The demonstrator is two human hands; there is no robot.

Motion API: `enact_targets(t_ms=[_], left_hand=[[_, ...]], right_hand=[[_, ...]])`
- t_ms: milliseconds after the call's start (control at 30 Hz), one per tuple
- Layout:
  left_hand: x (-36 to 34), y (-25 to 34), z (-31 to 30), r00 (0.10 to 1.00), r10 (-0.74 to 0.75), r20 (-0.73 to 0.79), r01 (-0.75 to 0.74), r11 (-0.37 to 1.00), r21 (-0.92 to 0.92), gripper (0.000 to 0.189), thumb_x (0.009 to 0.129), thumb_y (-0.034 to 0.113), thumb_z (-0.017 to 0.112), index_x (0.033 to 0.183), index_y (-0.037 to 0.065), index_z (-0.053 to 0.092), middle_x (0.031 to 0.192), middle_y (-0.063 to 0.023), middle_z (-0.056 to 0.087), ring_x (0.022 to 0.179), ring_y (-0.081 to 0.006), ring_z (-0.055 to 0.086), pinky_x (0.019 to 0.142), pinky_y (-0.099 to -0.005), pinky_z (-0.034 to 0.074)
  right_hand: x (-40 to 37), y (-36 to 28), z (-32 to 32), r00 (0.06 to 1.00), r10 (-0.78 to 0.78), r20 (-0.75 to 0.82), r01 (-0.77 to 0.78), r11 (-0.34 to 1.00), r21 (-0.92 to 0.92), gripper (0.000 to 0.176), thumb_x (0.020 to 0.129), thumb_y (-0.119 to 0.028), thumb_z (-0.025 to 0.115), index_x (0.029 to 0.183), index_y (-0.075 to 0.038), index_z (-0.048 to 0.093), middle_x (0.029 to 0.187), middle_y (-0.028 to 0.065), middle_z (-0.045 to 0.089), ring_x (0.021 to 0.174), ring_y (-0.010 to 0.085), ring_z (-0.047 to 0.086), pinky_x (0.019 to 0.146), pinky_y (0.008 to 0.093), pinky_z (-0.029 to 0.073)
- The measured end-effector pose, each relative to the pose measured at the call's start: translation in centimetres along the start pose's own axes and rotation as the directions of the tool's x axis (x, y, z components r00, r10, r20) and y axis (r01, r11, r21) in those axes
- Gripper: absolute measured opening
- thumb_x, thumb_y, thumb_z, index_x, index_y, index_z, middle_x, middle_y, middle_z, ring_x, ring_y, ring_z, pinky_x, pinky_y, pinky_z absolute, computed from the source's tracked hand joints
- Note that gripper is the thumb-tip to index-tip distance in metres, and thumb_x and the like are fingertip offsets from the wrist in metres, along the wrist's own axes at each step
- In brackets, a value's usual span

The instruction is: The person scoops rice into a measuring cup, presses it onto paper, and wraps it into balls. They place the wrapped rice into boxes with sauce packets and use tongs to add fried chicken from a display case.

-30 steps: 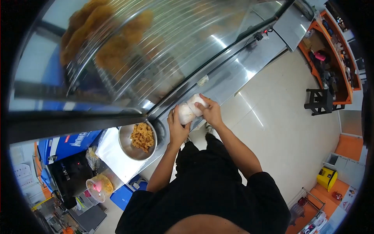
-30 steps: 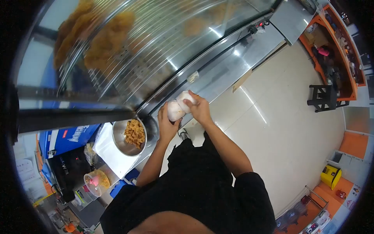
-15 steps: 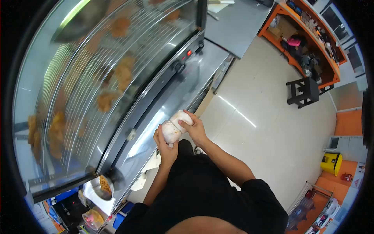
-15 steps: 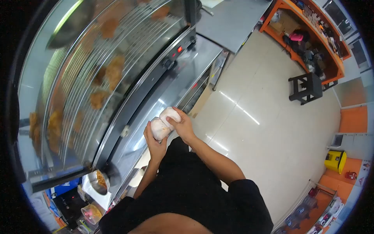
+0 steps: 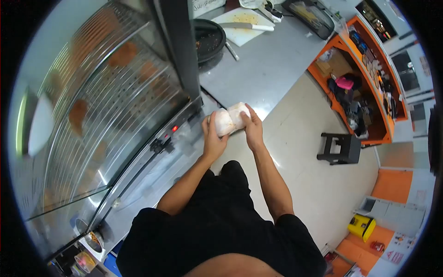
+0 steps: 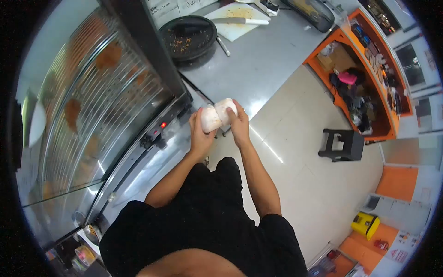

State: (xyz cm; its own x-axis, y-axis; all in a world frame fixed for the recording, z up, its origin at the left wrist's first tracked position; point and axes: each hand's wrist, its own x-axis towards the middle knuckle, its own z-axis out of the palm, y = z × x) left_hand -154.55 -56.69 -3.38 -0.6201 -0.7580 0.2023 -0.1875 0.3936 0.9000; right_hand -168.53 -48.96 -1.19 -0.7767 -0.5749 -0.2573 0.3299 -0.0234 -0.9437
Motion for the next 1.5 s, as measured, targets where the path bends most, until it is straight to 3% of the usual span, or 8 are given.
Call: enact_targets(t_ms=[433,500,567,667,833,933,1267,1500], left_hand=[[9.8,1.4,10.0,0.931,-0.25,-0.265,0.32,0.91,0.264,0.095,0.073,0.001,0.08,0.154,0.007,0.032,0.145,-0.0268,0.036,0.131,-0.0488,0.042,0.111,-0.0499,0.038],[9.6,1.2,11.2,0.919,-0.295,-0.261,0.387,0.796,0.465,0.097,0.073,0.013,0.082,0.156,0.009,0.033,0.146,-0.0267,0.039,0.13,-0.0469,0.042,0.109,-0.0534,0.035],[9.6,-0.2,12.3,0.891,-0.363,-0.273,0.453,0.749,0.483,0.091,0.078,0.022,0.075,0.157,0.01,0.031,0.149,-0.0271,0.039,0.13,-0.0465,0.041,0.105,-0.0561,0.035],[9.5,-1.2,14.1,0.902,-0.242,-0.358,0.41,0.741,0.533,0.096,0.08,0.028,0.075,0.159,0.009,0.025,0.15,-0.0246,0.038,0.131,-0.0458,0.04,0.104,-0.0579,0.035],[7.5,2.1,10.9,0.922,-0.299,-0.246,0.376,0.84,0.39,0.1,0.083,0.027,0.075,0.162,0.008,0.016,0.156,-0.0303,0.029,0.14,-0.0514,0.032,0.115,-0.0571,0.028],[1.8,2.7,8.9,0.884,0.011,-0.467,0.056,0.99,0.131,0.089,0.089,0.03,0.074,0.159,0.006,0.025,0.152,-0.0279,0.038,0.139,-0.0438,0.039,0.112,-0.0489,0.037],[-40.5,-2.1,-3.6,0.474,-0.705,-0.527,0.485,0.709,-0.512,0.036,0.104,0.027,0.058,0.131,0.002,0.059,0.12,-0.0119,0.066,0.102,-0.0217,0.065,0.087,-0.037,0.053],[-48.1,4.4,-13.7,0.192,-0.628,-0.754,0.299,0.769,-0.565,0.047,0.109,0.042,0.045,0.136,0.005,0.056,0.131,-0.0094,0.06,0.114,-0.0219,0.058,0.091,-0.0385,0.049]], right_hand=[[16.4,-0.5,-3.4,0.901,-0.197,0.387,0.372,0.81,-0.453,0.052,0.099,-0.017,0.062,0.146,0.003,0.049,0.131,0.023,0.061,0.119,0.0324,0.06,0.102,0.0401,0.046],[16.6,-0.6,-3.7,0.711,-0.45,0.541,0.697,0.348,-0.627,0.048,0.102,-0.021,0.057,0.144,0.003,0.051,0.128,0.0211,0.062,0.117,0.0332,0.06,0.1,0.0428,0.047],[17.2,-0.8,-4.1,0.773,-0.362,0.521,0.633,0.496,-0.594,0.041,0.103,-0.027,0.052,0.128,0.004,0.061,0.121,0.0269,0.065,0.111,0.0417,0.061,0.096,0.0489,0.047],[19.8,1.0,-5.8,0.559,-0.584,0.589,0.787,0.151,-0.598,0.05,0.103,-0.042,0.047,0.124,0.0,0.062,0.115,0.0218,0.069,0.101,0.0427,0.064,0.094,0.0515,0.047],[16.3,-2.2,-5.3,0.799,-0.348,0.491,0.588,0.28,-0.759,0.066,0.106,-0.048,0.039,0.153,-0.001,0.039,0.155,0.0214,0.041,0.14,0.0447,0.033,0.116,0.0559,0.025],[10.0,-3.7,-4.4,0.706,-0.52,0.481,0.667,0.261,-0.698,0.061,0.107,-0.038,0.041,0.154,0.001,0.035,0.157,0.0259,0.035,0.143,0.0435,0.032,0.118,0.0528,0.025],[-25.0,8.2,7.3,0.316,-0.118,0.941,0.542,0.837,-0.077,0.055,0.105,-0.026,0.052,0.153,-0.002,0.038,0.155,0.0233,0.036,0.145,0.0387,0.034,0.12,0.0455,0.027],[-37.2,8.9,12.0,0.024,-0.141,0.99,0.483,0.868,0.112,0.057,0.106,-0.03,0.051,0.152,-0.001,0.036,0.15,0.0238,0.039,0.144,0.0375,0.035,0.118,0.0434,0.029]])
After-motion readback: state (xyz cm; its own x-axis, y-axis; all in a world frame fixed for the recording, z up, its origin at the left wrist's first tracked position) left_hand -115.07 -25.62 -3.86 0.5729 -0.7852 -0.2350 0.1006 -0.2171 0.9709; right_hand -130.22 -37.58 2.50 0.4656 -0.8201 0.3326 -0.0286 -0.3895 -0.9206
